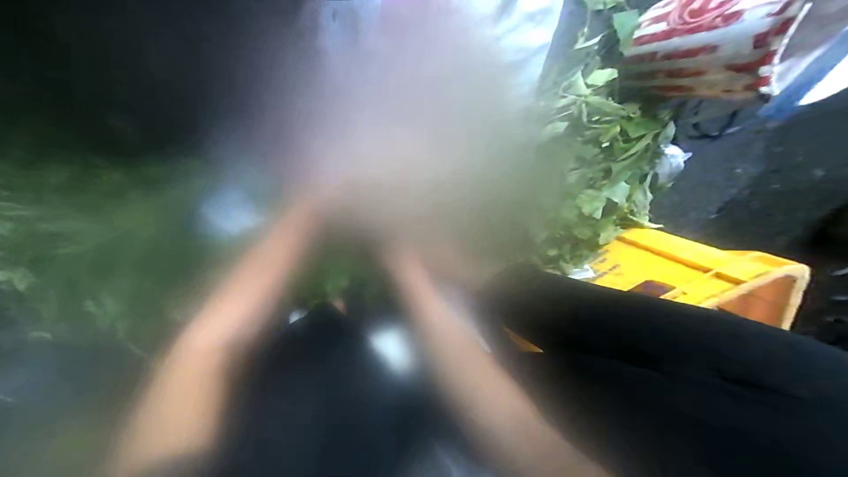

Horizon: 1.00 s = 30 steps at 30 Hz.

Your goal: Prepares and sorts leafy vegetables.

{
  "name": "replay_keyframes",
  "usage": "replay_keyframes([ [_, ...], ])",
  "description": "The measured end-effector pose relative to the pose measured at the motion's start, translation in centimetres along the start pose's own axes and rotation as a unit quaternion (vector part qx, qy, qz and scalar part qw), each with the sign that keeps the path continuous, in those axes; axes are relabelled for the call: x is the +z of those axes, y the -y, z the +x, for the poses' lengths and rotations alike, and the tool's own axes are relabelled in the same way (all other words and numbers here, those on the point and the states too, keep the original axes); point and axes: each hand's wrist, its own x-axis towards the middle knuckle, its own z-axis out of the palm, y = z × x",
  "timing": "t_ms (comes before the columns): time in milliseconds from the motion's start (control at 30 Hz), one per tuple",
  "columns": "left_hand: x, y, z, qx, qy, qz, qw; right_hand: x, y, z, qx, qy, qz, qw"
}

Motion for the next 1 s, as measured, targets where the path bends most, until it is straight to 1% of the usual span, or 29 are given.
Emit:
replay_keyframes([
  [67,0.0,-0.2,-0.1,0.024,-0.025,0.014,0.999,0.2,0.6,0.1,0.011,0.007,0.006,1.000],
  [133,0.1,1.3,0.6,0.039,-0.043,0.000,0.998,1.1,1.2,0.3,-0.004,-0.014,-0.030,0.999],
  [233,0.0,4.1,1.0,0.054,-0.064,-0.090,0.992,2.1,0.7,1.2,-0.009,-0.023,-0.097,0.995],
  [300,-0.5,5.7,1.0,0.083,-0.071,-0.182,0.977,3.0,0.3,1.8,-0.015,-0.028,-0.103,0.994],
  [333,-0.8,6.2,0.8,0.093,-0.069,-0.244,0.963,3.6,0.3,1.9,-0.023,-0.033,-0.088,0.995],
  [400,-1.3,6.2,0.5,0.079,-0.054,-0.350,0.932,4.3,0.8,2.0,-0.035,-0.035,-0.050,0.998],
  [433,-1.7,5.9,0.5,0.066,-0.048,-0.387,0.918,4.3,1.3,2.0,-0.044,-0.026,-0.031,0.998],
  [500,-2.8,5.9,0.3,0.053,-0.009,-0.441,0.896,4.7,2.2,1.7,-0.057,-0.014,0.034,0.998],
  [533,-3.0,6.4,0.3,0.069,-0.003,-0.469,0.880,4.9,2.9,1.5,-0.064,-0.007,0.067,0.996],
  [567,-3.1,7.2,0.2,0.100,0.001,-0.508,0.856,5.3,4.0,1.2,-0.070,-0.001,0.094,0.993],
  [600,-3.3,7.9,0.0,0.132,0.003,-0.558,0.819,5.6,5.4,1.1,-0.067,0.010,0.097,0.993],
  [633,-4.2,7.5,-0.5,0.136,-0.010,-0.583,0.801,5.7,6.8,1.3,-0.057,0.021,0.069,0.996],
  [667,-5.2,6.9,-1.0,0.125,-0.029,-0.598,0.791,5.7,8.0,1.9,-0.042,0.029,0.007,0.999],
  [700,-6.1,6.4,-1.3,0.108,-0.056,-0.598,0.792,5.7,8.8,3.2,-0.030,0.033,-0.055,0.998],
  [733,-6.5,6.0,-1.3,0.087,-0.096,-0.581,0.803,5.8,8.7,5.3,-0.036,0.055,-0.071,0.995],
  [800,-7.3,6.1,-0.6,0.051,-0.142,-0.533,0.832,6.1,6.9,11.0,-0.075,0.139,-0.028,0.987],
  [867,-7.5,6.7,0.3,0.047,-0.167,-0.478,0.861,7.5,6.1,13.5,-0.072,0.141,0.001,0.987],
  [933,-6.3,7.2,0.5,0.039,-0.186,-0.434,0.881,8.3,6.9,12.2,-0.048,0.111,-0.016,0.993],
  [1000,-6.5,5.2,-0.6,0.016,-0.208,-0.424,0.881,8.8,9.1,8.6,-0.029,0.076,-0.053,0.995],
])
